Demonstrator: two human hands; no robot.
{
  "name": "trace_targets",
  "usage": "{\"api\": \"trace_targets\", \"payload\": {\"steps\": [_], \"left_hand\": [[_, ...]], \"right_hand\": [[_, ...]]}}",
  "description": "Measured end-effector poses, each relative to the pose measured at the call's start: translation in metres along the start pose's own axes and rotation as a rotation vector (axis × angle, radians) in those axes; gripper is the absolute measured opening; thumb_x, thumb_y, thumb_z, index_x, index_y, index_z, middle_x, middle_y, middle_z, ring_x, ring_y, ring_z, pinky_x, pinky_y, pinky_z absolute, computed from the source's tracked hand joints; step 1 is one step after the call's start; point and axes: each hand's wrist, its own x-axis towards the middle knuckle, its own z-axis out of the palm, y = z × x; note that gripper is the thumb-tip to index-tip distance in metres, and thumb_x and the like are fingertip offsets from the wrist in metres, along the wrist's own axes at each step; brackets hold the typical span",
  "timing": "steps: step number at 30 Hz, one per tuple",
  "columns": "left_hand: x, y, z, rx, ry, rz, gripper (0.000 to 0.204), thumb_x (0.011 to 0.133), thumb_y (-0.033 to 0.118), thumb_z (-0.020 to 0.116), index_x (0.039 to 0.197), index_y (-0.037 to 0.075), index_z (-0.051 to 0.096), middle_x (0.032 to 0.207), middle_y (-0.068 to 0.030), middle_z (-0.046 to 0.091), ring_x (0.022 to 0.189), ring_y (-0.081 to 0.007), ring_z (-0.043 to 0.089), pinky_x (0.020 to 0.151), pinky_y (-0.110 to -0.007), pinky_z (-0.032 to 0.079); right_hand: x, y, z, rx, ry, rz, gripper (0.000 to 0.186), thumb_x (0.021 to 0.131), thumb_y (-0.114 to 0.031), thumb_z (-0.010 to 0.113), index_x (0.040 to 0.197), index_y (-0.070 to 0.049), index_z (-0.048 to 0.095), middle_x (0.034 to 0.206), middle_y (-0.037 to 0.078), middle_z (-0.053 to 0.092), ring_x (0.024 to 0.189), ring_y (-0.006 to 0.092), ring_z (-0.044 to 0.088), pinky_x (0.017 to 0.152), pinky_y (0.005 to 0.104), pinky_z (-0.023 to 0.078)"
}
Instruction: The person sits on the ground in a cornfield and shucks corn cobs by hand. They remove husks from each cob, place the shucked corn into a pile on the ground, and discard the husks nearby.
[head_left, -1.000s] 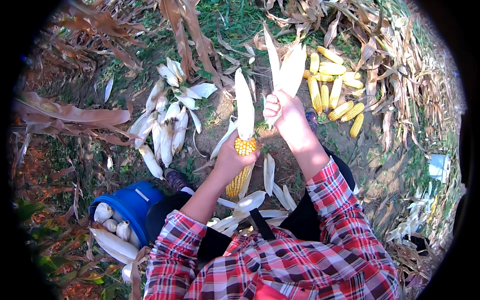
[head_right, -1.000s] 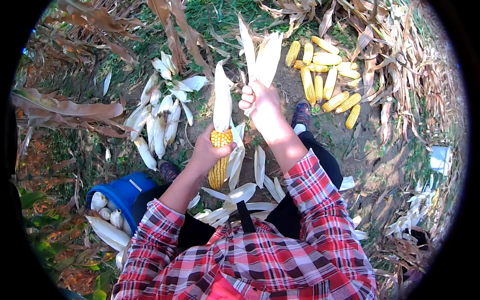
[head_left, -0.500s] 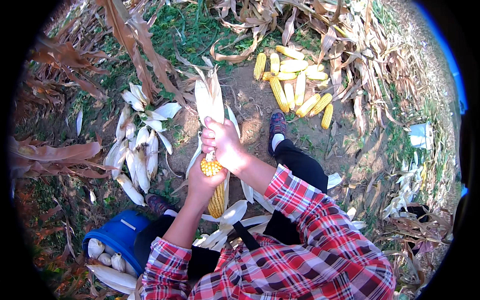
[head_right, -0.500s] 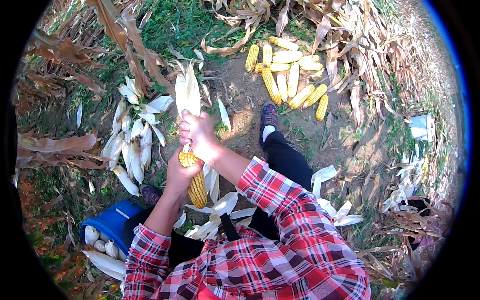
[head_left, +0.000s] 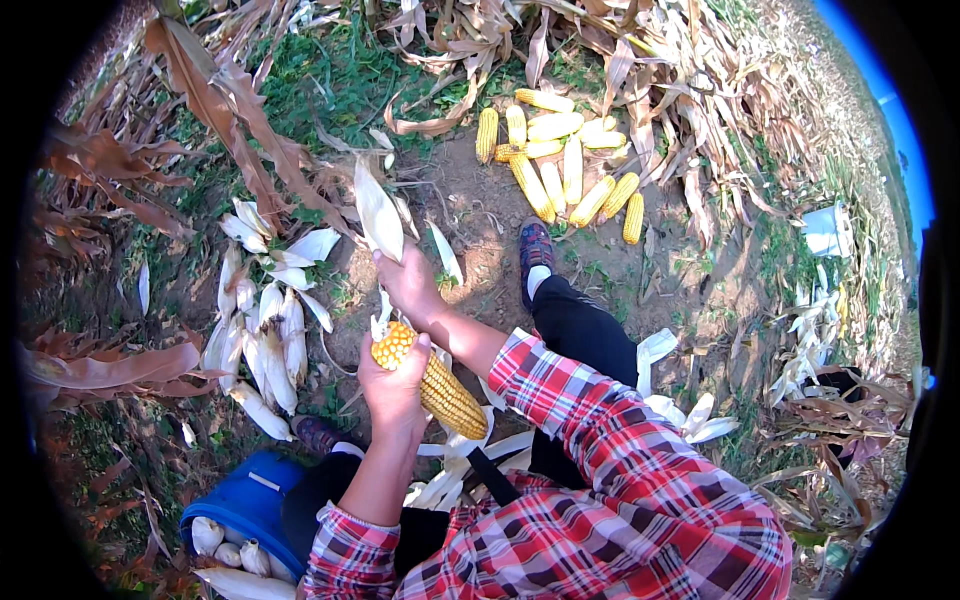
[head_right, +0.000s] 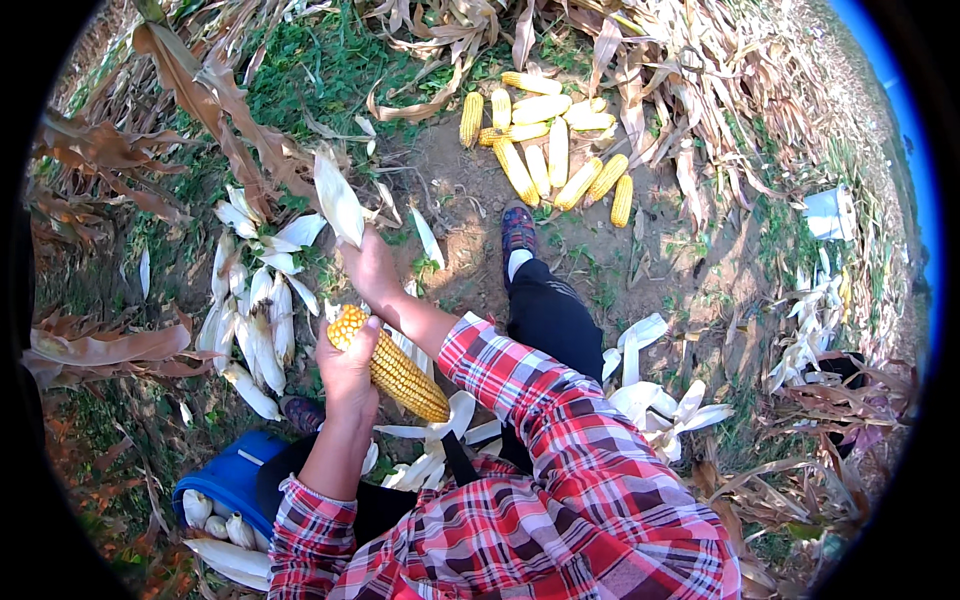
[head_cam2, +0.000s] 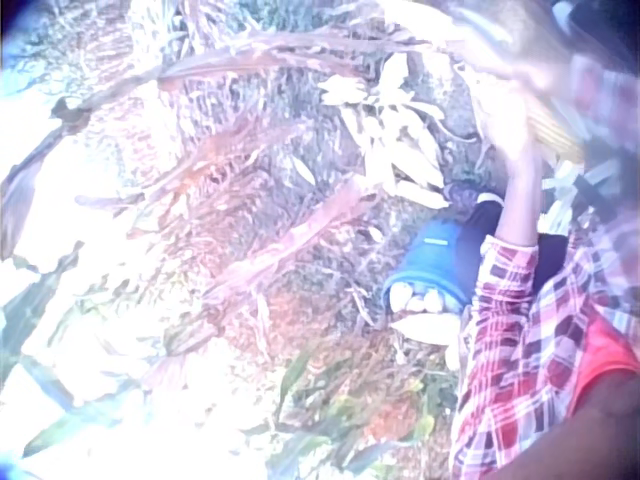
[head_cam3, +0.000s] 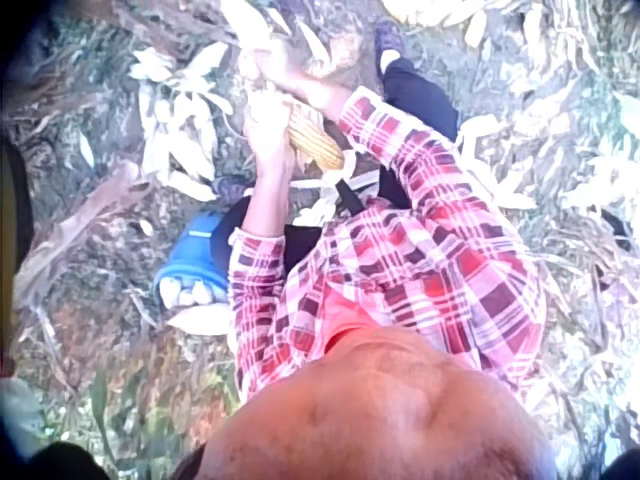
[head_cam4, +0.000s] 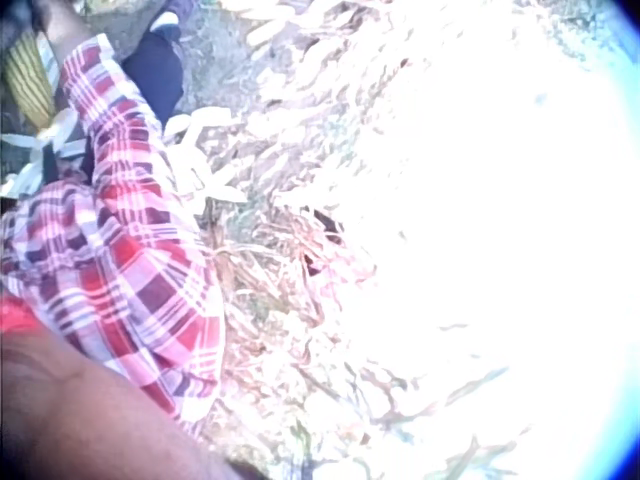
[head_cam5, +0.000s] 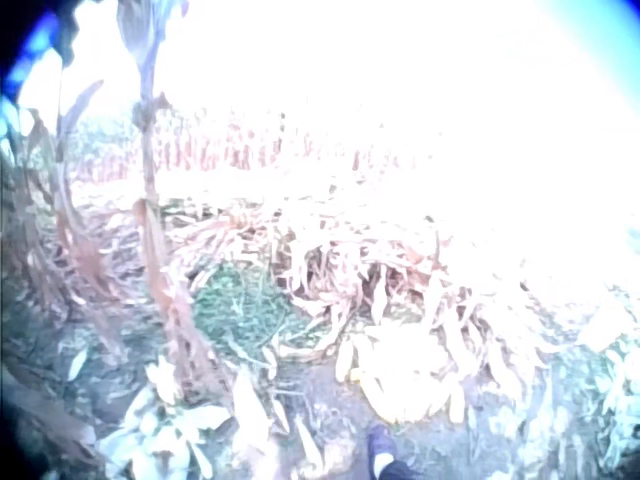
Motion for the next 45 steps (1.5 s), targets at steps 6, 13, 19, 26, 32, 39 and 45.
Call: {"api": "trace_targets", "payload": {"steps": [6,13,19,26,32,39,45], "left_hand": [[0.031,0.038,-0.028,-0.094,0.119,0.074,0.023,0.083,0.005,0.064,0.101,0.003,0.051,0.086,-0.0040,0.059,0.071,-0.0125,0.058,0.062,-0.026,0.049],[0.035,0.042,-0.036,-0.095,0.170,0.063,0.018,0.086,0.011,0.063,0.097,0.004,0.052,0.083,-0.0037,0.056,0.069,-0.0133,0.057,0.060,-0.027,0.050],[0.043,0.033,-0.028,-0.006,0.164,0.060,0.020,0.087,0.015,0.064,0.097,0.002,0.053,0.083,-0.0042,0.057,0.069,-0.0137,0.057,0.061,-0.028,0.049],[0.053,0.014,-0.026,0.017,0.126,-0.049,0.024,0.088,0.020,0.064,0.099,0.002,0.052,0.084,-0.0049,0.057,0.072,-0.0160,0.059,0.063,-0.029,0.050],[0.052,0.018,-0.022,-0.001,0.084,-0.108,0.025,0.090,0.024,0.060,0.099,0.002,0.052,0.085,-0.0052,0.056,0.074,-0.0158,0.058,0.067,-0.030,0.050],[0.059,0.027,-0.027,-0.033,0.011,-0.132,0.033,0.091,0.024,0.058,0.114,0.001,0.051,0.102,-0.0057,0.055,0.094,-0.0170,0.054,0.084,-0.036,0.046],[0.058,0.040,-0.033,0.097,0.132,0.007,0.028,0.088,0.016,0.058,0.112,0.002,0.054,0.108,-0.0066,0.053,0.099,-0.0165,0.053,0.083,-0.035,0.047]], "right_hand": [[-0.025,0.015,-0.002,-0.654,-0.570,-0.072,0.067,0.072,-0.047,0.071,0.109,0.007,0.054,0.103,0.025,0.063,0.098,0.0383,0.061,0.083,0.0417,0.048],[-0.041,-0.051,-0.045,0.233,-0.870,0.445,0.072,0.085,-0.061,0.052,0.126,-0.001,0.047,0.117,0.017,0.057,0.105,0.0243,0.057,0.085,0.0386,0.049],[-0.067,-0.041,-0.057,0.037,-0.946,0.154,0.083,0.079,-0.050,0.066,0.132,0.005,0.033,0.119,0.020,0.053,0.110,0.0254,0.053,0.093,0.0351,0.042],[-0.077,-0.020,-0.065,-0.084,-0.847,0.126,0.080,0.075,-0.044,0.073,0.126,0.005,0.037,0.114,0.022,0.056,0.107,0.0285,0.056,0.093,0.0350,0.042],[-0.077,-0.023,-0.072,-0.122,-0.861,0.130,0.081,0.072,-0.044,0.074,0.125,0.006,0.037,0.113,0.023,0.056,0.107,0.0292,0.056,0.092,0.0352,0.042],[-0.078,-0.025,-0.078,-0.159,-0.828,0.314,0.070,0.073,-0.038,0.074,0.118,0.007,0.045,0.107,0.018,0.058,0.098,0.0245,0.058,0.087,0.0345,0.045],[-0.043,0.027,-0.092,0.225,-0.533,0.840,0.041,0.085,-0.035,0.066,0.103,0.001,0.057,0.083,0.008,0.062,0.064,0.0150,0.060,0.053,0.0307,0.050]]}}
